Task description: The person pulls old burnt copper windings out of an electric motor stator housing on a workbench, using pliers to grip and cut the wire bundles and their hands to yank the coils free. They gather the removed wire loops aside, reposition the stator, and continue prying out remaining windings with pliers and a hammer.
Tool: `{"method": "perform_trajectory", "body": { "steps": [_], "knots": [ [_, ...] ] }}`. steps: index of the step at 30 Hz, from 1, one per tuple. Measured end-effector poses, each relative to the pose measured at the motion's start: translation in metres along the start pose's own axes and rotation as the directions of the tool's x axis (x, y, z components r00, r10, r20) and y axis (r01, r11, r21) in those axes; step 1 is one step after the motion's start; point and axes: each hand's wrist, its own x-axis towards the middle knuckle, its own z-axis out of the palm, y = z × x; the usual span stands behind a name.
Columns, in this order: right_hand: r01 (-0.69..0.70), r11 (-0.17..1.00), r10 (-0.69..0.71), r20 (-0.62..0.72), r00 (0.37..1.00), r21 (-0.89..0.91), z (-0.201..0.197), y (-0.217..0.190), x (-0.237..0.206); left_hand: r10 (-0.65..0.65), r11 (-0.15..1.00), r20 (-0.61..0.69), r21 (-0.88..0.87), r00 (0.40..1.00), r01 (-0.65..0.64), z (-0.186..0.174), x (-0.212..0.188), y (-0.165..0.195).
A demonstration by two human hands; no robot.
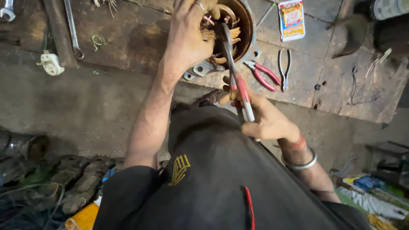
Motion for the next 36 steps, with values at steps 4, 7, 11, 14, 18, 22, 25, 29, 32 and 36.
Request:
{"method": "perform_trajectory", "body": {
  "steps": [4,7,11,14,18,22,25,29,32,36],
  "knots": [
    [0.155,0.958,-0.162,-0.008,0.987,-0.241,0.000,-0.017,0.006,0.006,1.000,0.009,-0.012,1.000,-0.006,-0.003,0.004,0.006],
    [0.157,0.925,-0.157,0.030,0.987,-0.346,-0.007,-0.029,0.007,0.002,1.000,0.027,-0.031,1.000,-0.001,-0.005,0.006,0.008],
    [-0.356,0.858,0.358,-0.064,0.931,-0.371,-0.013,-0.036,0.001,0.006,0.999,0.005,-0.041,1.000,-0.006,-0.004,0.007,0.009],
    [-0.403,0.887,0.403,-0.045,0.914,-0.224,-0.015,-0.031,-0.002,-0.014,0.999,0.012,-0.042,1.000,0.015,-0.001,0.007,0.009],
    [-0.263,0.935,0.257,0.058,0.965,0.236,-0.011,-0.018,-0.004,-0.016,0.999,0.020,-0.036,1.000,0.017,0.001,0.006,0.008],
    [-0.110,0.949,0.115,0.000,0.993,0.297,0.003,-0.010,-0.007,-0.010,1.000,0.020,-0.027,1.000,0.011,0.001,0.007,0.007],
    [-0.109,0.932,0.128,-0.032,0.991,0.345,0.012,-0.010,-0.010,-0.035,0.999,0.037,-0.027,0.999,0.036,-0.001,0.007,0.009],
    [-0.101,0.965,0.124,-0.084,0.989,0.242,0.016,-0.008,-0.009,-0.028,0.999,0.039,-0.034,0.999,0.029,-0.004,0.008,0.012],
    [-0.092,0.996,0.093,-0.161,0.983,0.013,0.017,-0.002,-0.005,-0.011,1.000,0.037,-0.021,0.999,0.012,-0.005,0.009,0.013],
    [-0.021,1.000,0.021,-0.197,0.980,0.001,0.019,0.005,0.000,-0.004,0.999,0.022,-0.046,1.000,0.005,-0.005,0.010,0.013]
  ]
}}
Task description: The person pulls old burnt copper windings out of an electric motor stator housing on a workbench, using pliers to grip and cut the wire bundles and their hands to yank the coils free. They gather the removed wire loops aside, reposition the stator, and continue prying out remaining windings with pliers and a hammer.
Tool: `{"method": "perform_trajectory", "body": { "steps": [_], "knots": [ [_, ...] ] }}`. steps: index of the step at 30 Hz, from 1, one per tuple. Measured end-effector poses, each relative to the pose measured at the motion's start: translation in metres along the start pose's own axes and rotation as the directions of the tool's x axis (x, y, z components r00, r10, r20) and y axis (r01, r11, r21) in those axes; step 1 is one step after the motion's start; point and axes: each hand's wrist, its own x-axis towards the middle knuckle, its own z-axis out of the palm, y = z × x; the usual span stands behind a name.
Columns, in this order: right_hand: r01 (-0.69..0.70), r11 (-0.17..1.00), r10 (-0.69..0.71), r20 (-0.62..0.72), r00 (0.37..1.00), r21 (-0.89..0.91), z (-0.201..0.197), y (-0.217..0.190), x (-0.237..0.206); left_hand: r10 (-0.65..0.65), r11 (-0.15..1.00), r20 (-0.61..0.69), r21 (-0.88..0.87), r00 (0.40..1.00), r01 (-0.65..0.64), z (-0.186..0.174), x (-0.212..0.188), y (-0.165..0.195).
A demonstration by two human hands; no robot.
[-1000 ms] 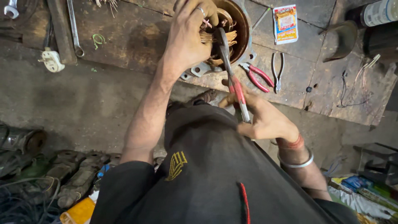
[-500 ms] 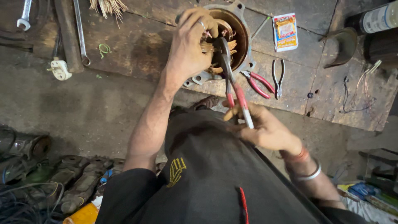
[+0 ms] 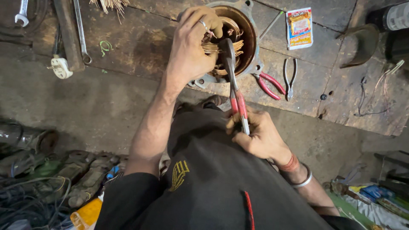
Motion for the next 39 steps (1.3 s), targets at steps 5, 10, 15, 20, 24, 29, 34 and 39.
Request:
{"method": "perform_trajectory", "body": {
  "steps": [5,10,15,20,24,29,34,39],
  "knots": [
    [-0.171,0.985,0.171,-0.014,0.985,0.006,0.000,-0.004,0.000,-0.049,0.998,0.015,-0.030,0.999,0.049,-0.001,-0.001,0.003],
    [-0.001,0.963,-0.005,-0.023,1.000,-0.268,-0.009,-0.007,-0.012,-0.030,1.000,0.012,-0.004,0.999,0.030,-0.002,0.001,0.005],
    [0.002,0.658,-0.283,-0.245,0.927,-0.753,0.000,0.021,-0.010,-0.006,1.000,0.009,-0.002,1.000,0.006,0.000,0.001,0.004],
    [0.022,0.758,-0.298,-0.316,0.901,-0.652,0.016,0.038,-0.001,-0.038,0.998,0.062,0.048,0.997,0.035,0.000,-0.002,0.004],
    [0.075,0.886,-0.176,-0.184,0.967,-0.457,-0.004,0.021,-0.015,-0.023,0.998,0.076,0.052,0.997,0.019,-0.001,-0.004,0.003],
    [-0.096,0.971,0.073,0.109,0.991,0.218,-0.032,0.005,-0.019,0.021,0.999,0.075,0.035,0.997,-0.023,0.000,-0.004,0.000],
    [-0.271,0.701,-0.002,0.382,0.924,0.660,-0.038,0.004,-0.011,0.018,1.000,0.051,0.010,0.999,-0.018,0.000,-0.004,-0.001],
    [-0.078,0.836,-0.078,0.260,0.962,0.543,-0.026,0.007,-0.011,0.026,1.000,0.028,-0.018,0.999,-0.025,-0.002,-0.003,-0.001]
  ]
}}
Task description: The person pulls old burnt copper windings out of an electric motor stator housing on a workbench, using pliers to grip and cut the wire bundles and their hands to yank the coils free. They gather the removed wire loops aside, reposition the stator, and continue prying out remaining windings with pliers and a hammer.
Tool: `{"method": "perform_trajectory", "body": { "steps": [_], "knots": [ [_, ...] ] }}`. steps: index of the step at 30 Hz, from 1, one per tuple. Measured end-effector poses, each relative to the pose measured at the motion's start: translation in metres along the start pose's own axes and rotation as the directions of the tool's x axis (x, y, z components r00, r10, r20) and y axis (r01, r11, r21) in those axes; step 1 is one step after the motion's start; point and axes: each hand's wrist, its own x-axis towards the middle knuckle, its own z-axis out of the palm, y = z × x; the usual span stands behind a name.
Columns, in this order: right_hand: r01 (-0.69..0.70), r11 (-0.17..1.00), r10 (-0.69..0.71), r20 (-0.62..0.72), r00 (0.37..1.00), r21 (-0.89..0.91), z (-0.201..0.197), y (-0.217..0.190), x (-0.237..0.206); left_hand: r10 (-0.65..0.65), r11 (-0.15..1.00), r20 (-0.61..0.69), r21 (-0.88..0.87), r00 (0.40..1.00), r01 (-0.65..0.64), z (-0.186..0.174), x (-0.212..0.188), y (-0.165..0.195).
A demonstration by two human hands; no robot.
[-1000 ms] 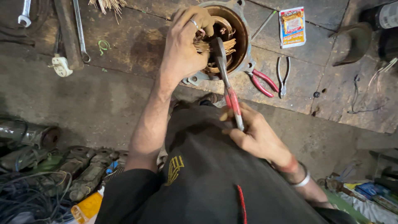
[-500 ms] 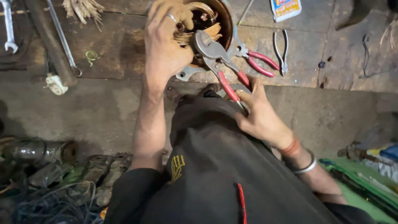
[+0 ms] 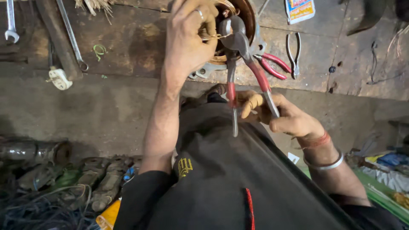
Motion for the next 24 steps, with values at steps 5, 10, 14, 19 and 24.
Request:
{"method": "perform_trajectory", "body": {
  "steps": [5,10,14,19,24],
  "knots": [
    [-0.097,0.985,0.101,-0.017,0.995,0.145,0.008,-0.005,0.002,0.011,1.000,-0.001,-0.024,1.000,-0.011,0.001,-0.001,-0.003],
    [-0.165,0.943,0.162,-0.032,0.986,-0.289,0.005,-0.028,0.002,0.026,0.999,0.006,-0.021,1.000,-0.026,0.004,-0.004,-0.009],
    [-0.163,0.947,0.146,-0.081,0.986,-0.278,0.013,-0.029,0.004,0.030,0.999,-0.013,-0.020,0.999,-0.030,0.008,-0.003,-0.012],
    [-0.348,0.887,0.292,-0.215,0.932,-0.304,0.032,-0.013,0.012,-0.001,0.998,-0.044,-0.066,0.999,-0.002,0.008,-0.001,-0.011],
    [-0.083,0.991,0.081,-0.024,0.996,-0.109,0.024,-0.003,0.011,-0.006,0.998,-0.039,-0.060,0.999,0.004,0.006,0.001,-0.008]
  ]
}}
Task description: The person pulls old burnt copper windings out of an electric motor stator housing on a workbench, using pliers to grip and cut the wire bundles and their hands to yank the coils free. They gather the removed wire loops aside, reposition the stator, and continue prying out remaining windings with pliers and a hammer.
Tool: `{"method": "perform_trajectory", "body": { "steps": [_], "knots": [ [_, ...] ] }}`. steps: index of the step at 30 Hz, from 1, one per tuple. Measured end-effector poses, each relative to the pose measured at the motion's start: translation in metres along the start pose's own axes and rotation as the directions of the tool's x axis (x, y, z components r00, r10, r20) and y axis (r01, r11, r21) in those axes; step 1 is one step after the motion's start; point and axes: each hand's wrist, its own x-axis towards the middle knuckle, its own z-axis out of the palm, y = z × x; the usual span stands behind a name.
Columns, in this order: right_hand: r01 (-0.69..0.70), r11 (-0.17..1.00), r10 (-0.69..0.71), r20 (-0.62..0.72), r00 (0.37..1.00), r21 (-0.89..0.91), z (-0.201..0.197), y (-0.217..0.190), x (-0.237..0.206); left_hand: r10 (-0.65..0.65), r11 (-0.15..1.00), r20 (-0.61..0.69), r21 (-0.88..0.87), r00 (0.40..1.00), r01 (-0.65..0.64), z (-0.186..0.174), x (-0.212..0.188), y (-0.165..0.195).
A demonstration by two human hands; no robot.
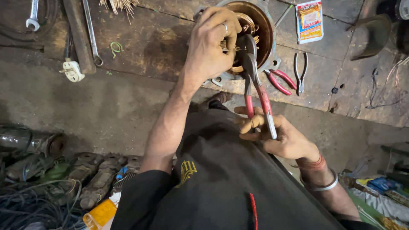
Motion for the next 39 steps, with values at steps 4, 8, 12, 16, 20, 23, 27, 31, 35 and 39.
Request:
{"method": "perform_trajectory", "body": {
  "steps": [4,8,12,16,20,23,27,31,35,39],
  "knots": [
    [-0.014,1.000,0.013,-0.061,0.998,-0.019,-0.012,0.015,-0.008,0.001,1.000,0.001,0.007,1.000,-0.001,0.000,0.000,0.001],
    [-0.202,0.945,0.129,-0.276,0.953,-0.256,-0.011,0.049,0.001,-0.009,0.999,-0.018,-0.033,1.000,0.009,-0.001,-0.002,0.001],
    [0.127,0.900,-0.224,-0.191,0.956,-0.417,-0.005,0.084,0.018,-0.035,0.998,-0.033,-0.047,0.999,0.034,-0.002,-0.007,-0.001],
    [0.290,0.857,-0.388,-0.163,0.907,-0.427,-0.010,0.097,0.004,0.040,0.994,-0.141,-0.095,0.989,-0.053,0.002,-0.016,-0.010],
    [0.241,0.961,-0.277,-0.411,0.869,-0.138,-0.025,0.108,-0.025,-0.030,0.931,-0.324,-0.353,0.945,-0.091,0.017,-0.028,-0.023],
    [0.161,0.979,-0.205,-0.672,0.711,-0.128,-0.060,0.121,-0.039,-0.179,0.823,-0.398,-0.562,0.900,-0.085,0.026,-0.037,-0.032],
    [-0.096,0.995,0.028,-0.908,0.417,-0.013,-0.131,0.142,-0.061,-0.444,0.560,-0.389,-0.824,0.808,-0.089,0.026,-0.040,-0.041],
    [-0.399,0.912,0.001,-0.975,0.223,-0.090,-0.181,0.173,-0.071,-0.524,0.503,-0.387,-0.859,0.758,-0.091,0.024,-0.034,-0.037],
    [-0.533,0.744,-0.303,-0.914,0.268,-0.403,-0.213,0.191,-0.073,-0.323,0.879,-0.499,-0.473,0.804,0.059,0.023,-0.030,-0.016],
    [-0.618,0.453,-0.538,-0.750,0.385,-0.643,-0.234,0.186,-0.066,-0.152,0.917,-0.323,0.307,0.934,0.256,0.013,-0.027,-0.001]
  ]
}}
